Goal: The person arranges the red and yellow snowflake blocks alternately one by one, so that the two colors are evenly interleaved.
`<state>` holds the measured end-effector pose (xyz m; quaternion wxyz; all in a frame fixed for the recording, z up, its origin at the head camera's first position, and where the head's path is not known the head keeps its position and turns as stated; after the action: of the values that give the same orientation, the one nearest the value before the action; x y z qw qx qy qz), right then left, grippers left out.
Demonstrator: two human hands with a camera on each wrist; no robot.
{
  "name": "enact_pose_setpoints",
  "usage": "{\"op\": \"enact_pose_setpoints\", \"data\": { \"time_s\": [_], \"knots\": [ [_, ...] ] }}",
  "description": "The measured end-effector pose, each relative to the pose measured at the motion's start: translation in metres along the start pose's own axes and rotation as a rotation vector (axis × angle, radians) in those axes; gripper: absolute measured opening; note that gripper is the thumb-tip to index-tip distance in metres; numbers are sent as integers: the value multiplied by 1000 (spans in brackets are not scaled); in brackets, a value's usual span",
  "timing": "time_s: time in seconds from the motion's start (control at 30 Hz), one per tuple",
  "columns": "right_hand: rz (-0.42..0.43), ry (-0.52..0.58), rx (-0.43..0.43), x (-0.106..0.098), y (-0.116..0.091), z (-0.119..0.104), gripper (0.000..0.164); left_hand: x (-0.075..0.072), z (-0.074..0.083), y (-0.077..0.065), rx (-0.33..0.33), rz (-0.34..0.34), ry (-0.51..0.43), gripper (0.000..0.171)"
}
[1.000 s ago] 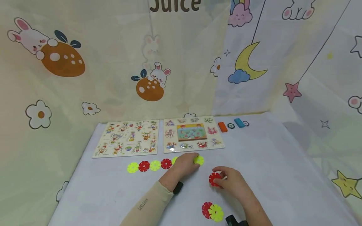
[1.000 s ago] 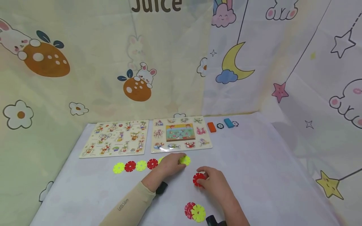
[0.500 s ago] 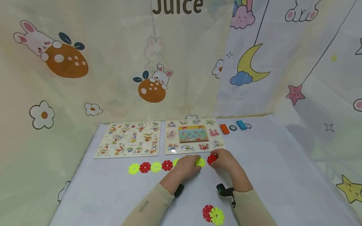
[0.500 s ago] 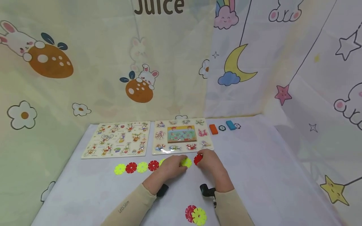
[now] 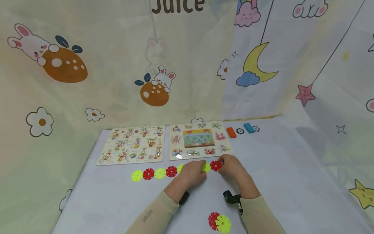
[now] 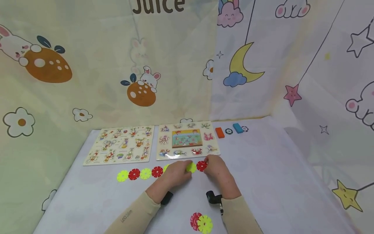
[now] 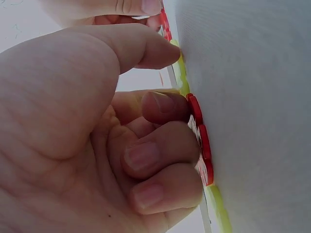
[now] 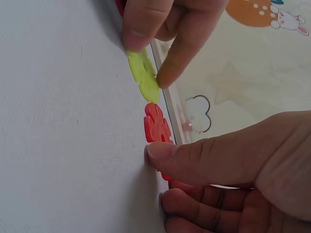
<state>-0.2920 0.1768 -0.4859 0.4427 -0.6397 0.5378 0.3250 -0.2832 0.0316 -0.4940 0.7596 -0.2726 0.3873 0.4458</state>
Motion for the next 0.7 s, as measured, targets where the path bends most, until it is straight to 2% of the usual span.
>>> {"op": "enact_pose_setpoints", "data": {
  "time_s": [0.13,0.2,0.3,0.4,0.57,0.7],
  "knots": [
    [0,-1,7,0,1,1,39,-3,9,6,14,44,-10,54],
    [-1,10,4,0,1,1,38,-1,16,12,30,48,-24,48],
    [-6,30,-2,2,1,2,34,7,26,22,42,12,-33,31],
    [-21,48,-5,5,1,2,32,15,31,28,25,-28,-22,17],
    [-23,31,-9,4,-2,-1,32,19,31,28,-8,-34,-32,17],
    [-8,12,-17,-5,-15,-6,32,17,33,29,6,-27,-57,21]
  ]
}}
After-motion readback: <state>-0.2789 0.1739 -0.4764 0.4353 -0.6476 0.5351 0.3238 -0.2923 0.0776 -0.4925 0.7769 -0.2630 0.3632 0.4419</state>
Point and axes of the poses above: each hand's wrist, its own y-axis towards the middle knuckle, its own x-axis out of the palm, z = x × y, the point moved 9 cm from there along y, towards the middle knuckle, and after that the axes turned 10 degrees about -y, right-handed, at the moved point
